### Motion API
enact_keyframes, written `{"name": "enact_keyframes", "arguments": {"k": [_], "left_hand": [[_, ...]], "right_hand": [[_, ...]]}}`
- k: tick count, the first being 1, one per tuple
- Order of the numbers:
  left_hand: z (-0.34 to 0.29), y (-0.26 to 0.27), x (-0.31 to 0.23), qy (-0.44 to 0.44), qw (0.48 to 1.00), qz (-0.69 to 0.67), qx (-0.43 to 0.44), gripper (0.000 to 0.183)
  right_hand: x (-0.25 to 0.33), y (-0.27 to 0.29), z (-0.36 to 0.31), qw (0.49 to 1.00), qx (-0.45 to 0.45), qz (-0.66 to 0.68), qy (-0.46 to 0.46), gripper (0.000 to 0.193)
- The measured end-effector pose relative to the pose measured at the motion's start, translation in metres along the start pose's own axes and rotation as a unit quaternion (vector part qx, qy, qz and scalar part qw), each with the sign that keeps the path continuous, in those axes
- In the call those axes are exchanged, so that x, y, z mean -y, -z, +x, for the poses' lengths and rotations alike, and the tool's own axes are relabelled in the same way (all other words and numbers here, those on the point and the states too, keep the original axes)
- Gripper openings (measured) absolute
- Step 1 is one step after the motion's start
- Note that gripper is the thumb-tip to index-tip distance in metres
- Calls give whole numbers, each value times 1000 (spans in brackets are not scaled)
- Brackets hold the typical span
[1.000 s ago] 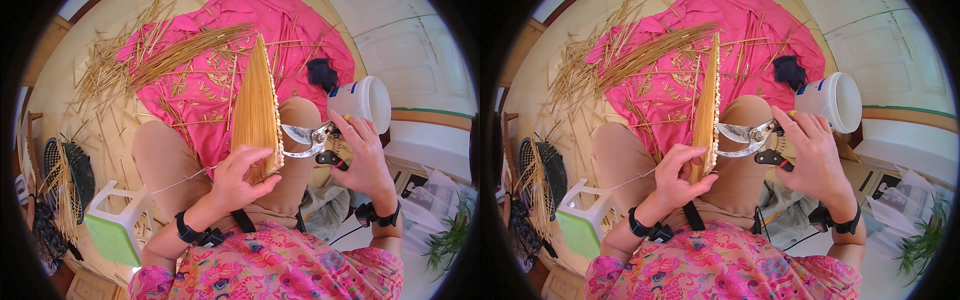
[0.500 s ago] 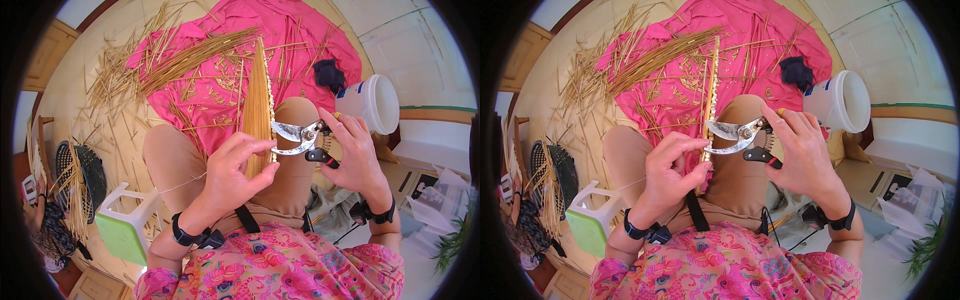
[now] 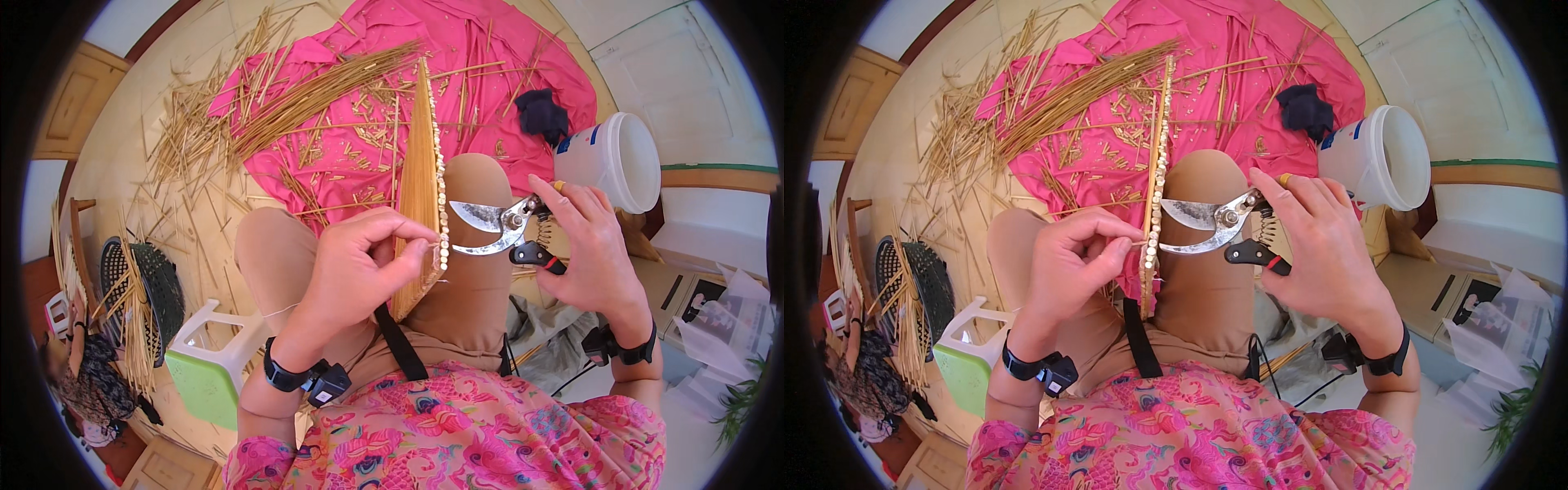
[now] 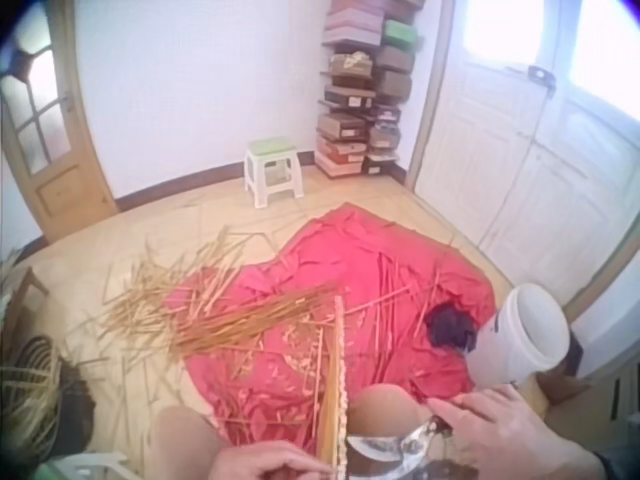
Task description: The person is weaving a bamboo mat by threading a white string through bamboo strips. They use shears to cut the string and continue weaving the mat.
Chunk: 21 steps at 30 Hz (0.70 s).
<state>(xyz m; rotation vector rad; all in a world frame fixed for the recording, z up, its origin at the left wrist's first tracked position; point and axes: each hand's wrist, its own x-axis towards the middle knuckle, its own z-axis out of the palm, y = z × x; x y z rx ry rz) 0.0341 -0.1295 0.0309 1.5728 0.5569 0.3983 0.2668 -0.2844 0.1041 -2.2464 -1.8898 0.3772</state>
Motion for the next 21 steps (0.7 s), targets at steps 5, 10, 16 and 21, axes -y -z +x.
{"name": "enact_keyframes", "arguments": {"k": [5, 10, 16, 21], "left_hand": [[-3, 2, 7, 1, 997, -30, -72, 30], [0, 0, -3, -65, 988, 58, -125, 43], [-3, -9, 8, -152, 969, 69, -184, 53], [-8, -19, 22, -198, 946, 64, -248, 50]], "right_hand": [[-1, 4, 2, 1000, 5, 18, 1, 88], [7, 9, 12, 999, 11, 23, 22, 84], [9, 9, 21, 997, -6, -5, 79, 81], [7, -3, 25, 995, -24, 7, 97, 76]]}}
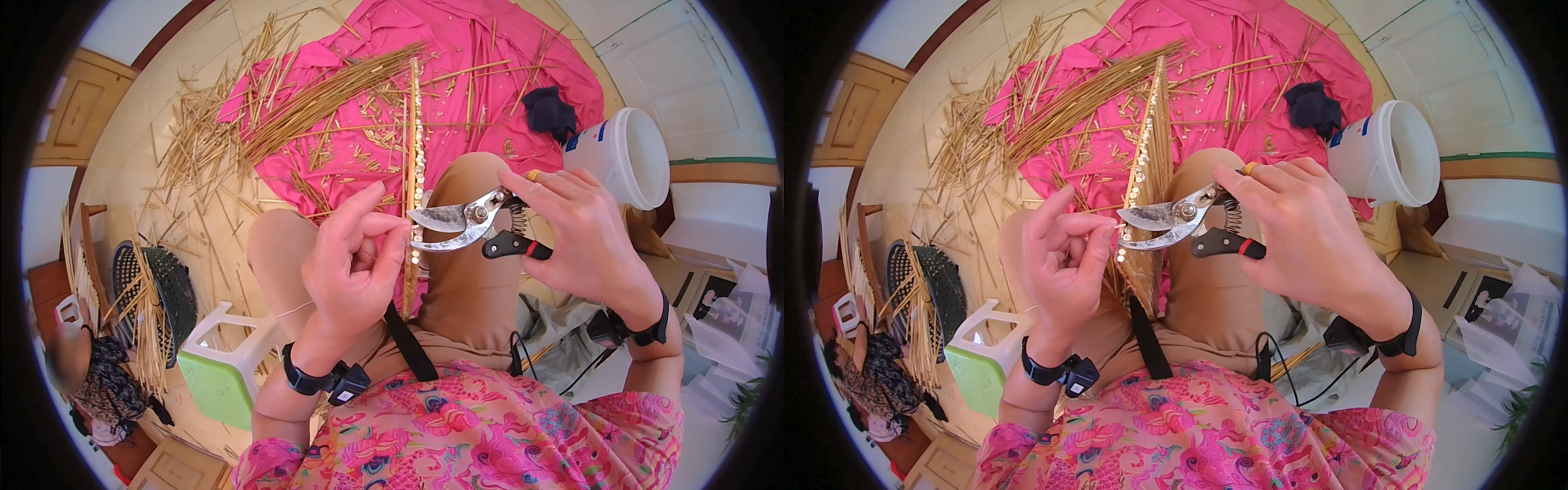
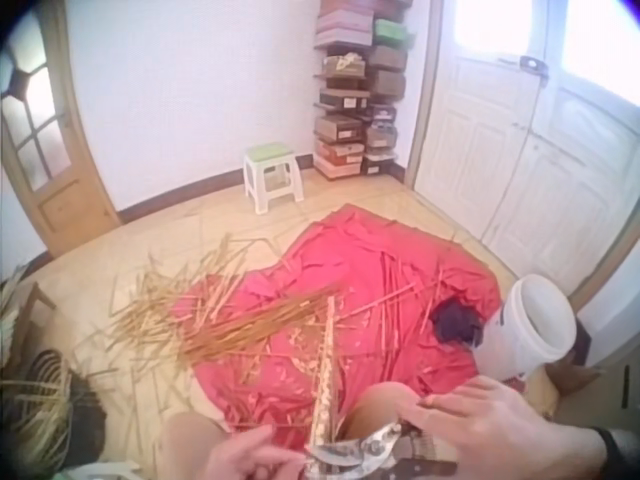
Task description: The person is weaving a bamboo mat by threading a white string through bamboo strips. They use shears to cut the string and continue weaving the mat.
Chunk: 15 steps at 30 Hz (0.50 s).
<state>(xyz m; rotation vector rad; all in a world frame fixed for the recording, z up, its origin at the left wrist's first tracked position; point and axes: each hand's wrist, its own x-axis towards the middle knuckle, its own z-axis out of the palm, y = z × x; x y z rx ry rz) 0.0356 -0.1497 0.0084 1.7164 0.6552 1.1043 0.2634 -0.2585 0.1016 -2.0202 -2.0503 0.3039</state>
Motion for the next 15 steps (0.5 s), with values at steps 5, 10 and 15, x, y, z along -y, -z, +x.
{"name": "enact_keyframes", "arguments": {"k": [5, 10, 15], "left_hand": [[-5, 1, 4, -60, 997, 41, 3, 44], [-2, 2, 0, -158, 974, 165, 6, 36], [-2, 1, -1, -229, 954, 196, -5, 33]], "right_hand": [[2, -8, 2, 1000, -22, -5, 7, 62], [3, -9, 2, 1000, -18, -24, 1, 57], [3, -12, -5, 999, 10, -31, -19, 60]]}}
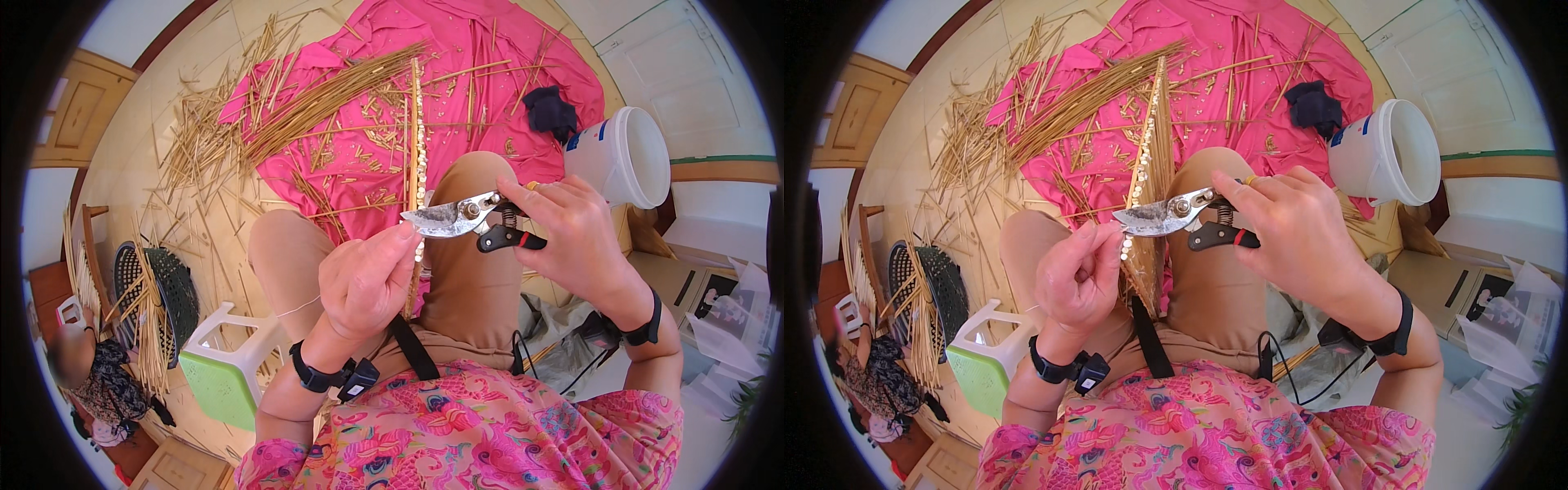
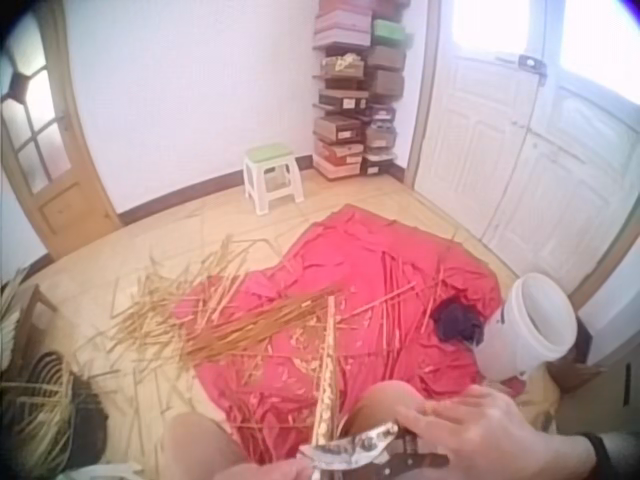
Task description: The person is weaving a bamboo mat by threading a white string through bamboo strips. They use shears to cut the string and continue weaving the mat.
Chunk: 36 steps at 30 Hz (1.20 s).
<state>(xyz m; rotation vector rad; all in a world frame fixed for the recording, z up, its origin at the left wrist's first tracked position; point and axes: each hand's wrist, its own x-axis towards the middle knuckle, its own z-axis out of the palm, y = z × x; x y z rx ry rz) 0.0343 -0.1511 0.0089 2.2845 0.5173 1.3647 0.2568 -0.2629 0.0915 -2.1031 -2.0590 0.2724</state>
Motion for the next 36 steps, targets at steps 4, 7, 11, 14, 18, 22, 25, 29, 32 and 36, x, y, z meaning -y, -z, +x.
{"name": "enact_keyframes", "arguments": {"k": [4, 7, 11, 14, 18, 22, 25, 29, 32, 36], "left_hand": [[-2, 1, 1, 9, 1000, -1, 19, 35], [-5, 2, -2, 52, 998, -16, 13, 38], [-12, -4, -3, 80, 995, -55, -20, 40], [-20, -3, -8, 122, 988, -87, -20, 39], [-19, -7, -17, 234, 954, -184, -35, 43], [-15, -3, -25, 343, 887, -308, -13, 50], [-12, -1, -28, 400, 828, -393, 14, 48], [-15, 0, -27, 379, 848, -369, 24, 43], [-16, 3, -22, 435, 801, -412, 13, 37], [-30, 14, 10, 540, 688, -483, -41, 34]], "right_hand": [[-5, -13, -11, 1000, -26, 11, 7, 66], [-2, -14, -11, 997, -65, 24, -33, 69], [-7, -26, -16, 939, -92, 290, -161, 74], [-5, -28, -23, 900, -56, 363, -236, 75], [12, -50, -23, 850, -80, 460, -244, 78], [29, -67, -14, 864, -119, 438, -217, 76], [28, -77, 3, 856, -163, 440, -219, 74], [21, -70, 33, 866, -116, 420, -246, 78], [25, -60, 27, 930, -173, 214, -245, 78], [25, -73, -2, 935, -267, 87, -219, 75]]}}
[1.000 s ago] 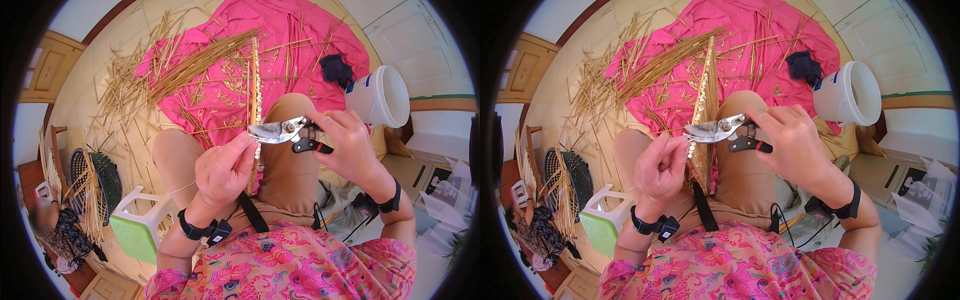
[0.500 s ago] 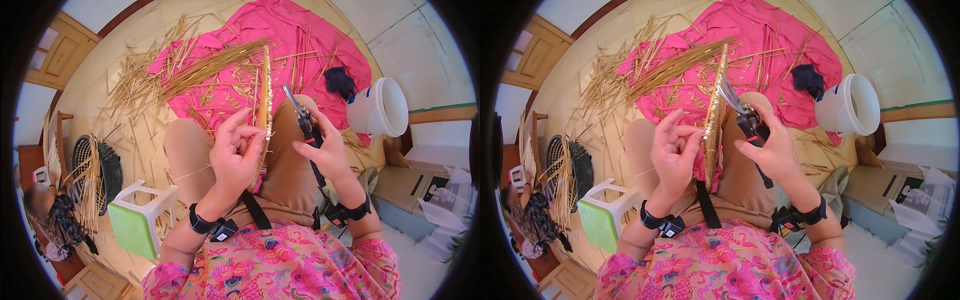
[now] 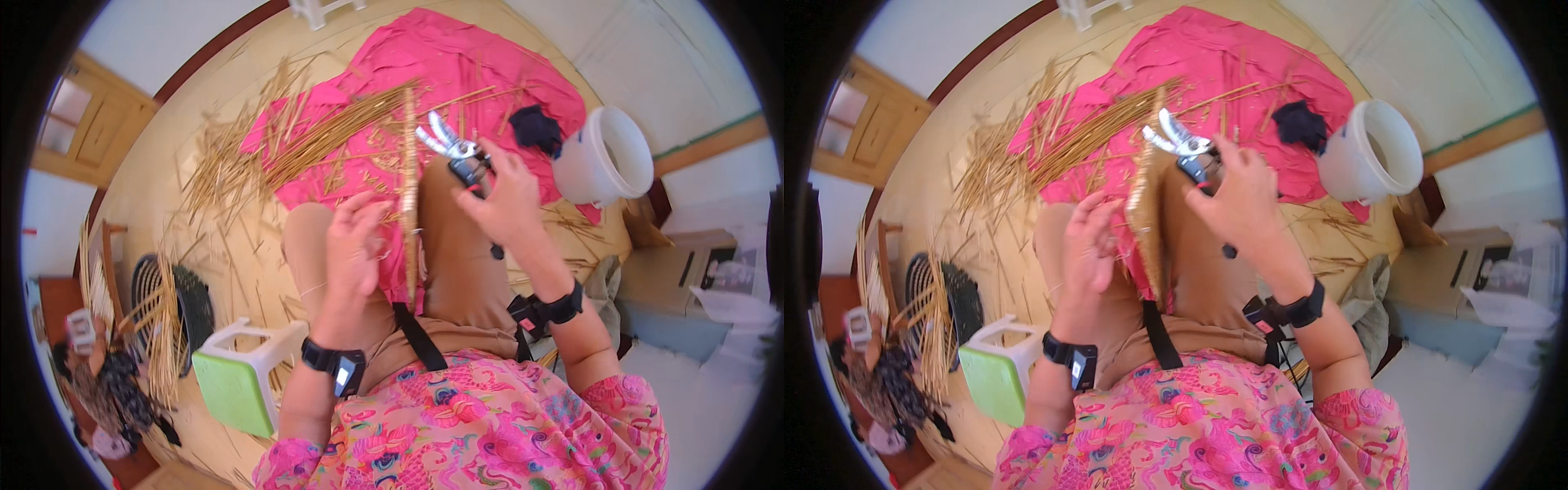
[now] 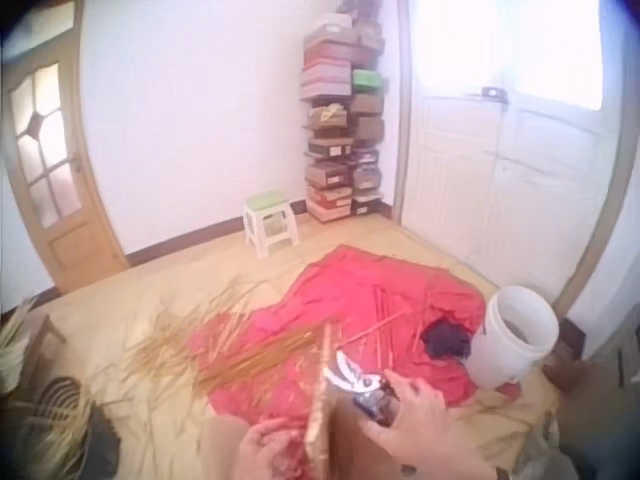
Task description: The person is weaving a bamboo mat by threading a white string through bamboo strips. They use shears to cut the string and continue weaving the mat.
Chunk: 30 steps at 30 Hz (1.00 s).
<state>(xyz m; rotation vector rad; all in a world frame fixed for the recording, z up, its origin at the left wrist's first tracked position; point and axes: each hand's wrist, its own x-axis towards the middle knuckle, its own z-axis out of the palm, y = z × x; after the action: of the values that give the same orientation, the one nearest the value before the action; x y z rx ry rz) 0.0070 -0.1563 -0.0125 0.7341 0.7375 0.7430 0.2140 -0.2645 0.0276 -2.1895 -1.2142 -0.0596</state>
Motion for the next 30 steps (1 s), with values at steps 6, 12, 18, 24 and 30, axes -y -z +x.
{"name": "enact_keyframes", "arguments": {"k": [6, 12, 18, 24, 30], "left_hand": [[5, 60, -49, -257, 929, 256, -76, 32], [-56, -28, -113, -318, 925, 203, -36, 23], [-58, -73, -62, -144, 901, 324, 250, 10], [-47, -84, -44, -306, 755, 462, 350, 11], [-40, -90, -42, -245, 829, 341, 370, 11]], "right_hand": [[-3, -6, -68, 977, 1, 128, 168, 75], [-2, -21, -112, 940, 91, 103, 311, 73], [5, -51, -125, 926, 41, 78, 366, 46], [14, 9, -113, 932, 197, 250, 175, 17], [25, 77, -90, 844, -1, 522, 124, 38]]}}
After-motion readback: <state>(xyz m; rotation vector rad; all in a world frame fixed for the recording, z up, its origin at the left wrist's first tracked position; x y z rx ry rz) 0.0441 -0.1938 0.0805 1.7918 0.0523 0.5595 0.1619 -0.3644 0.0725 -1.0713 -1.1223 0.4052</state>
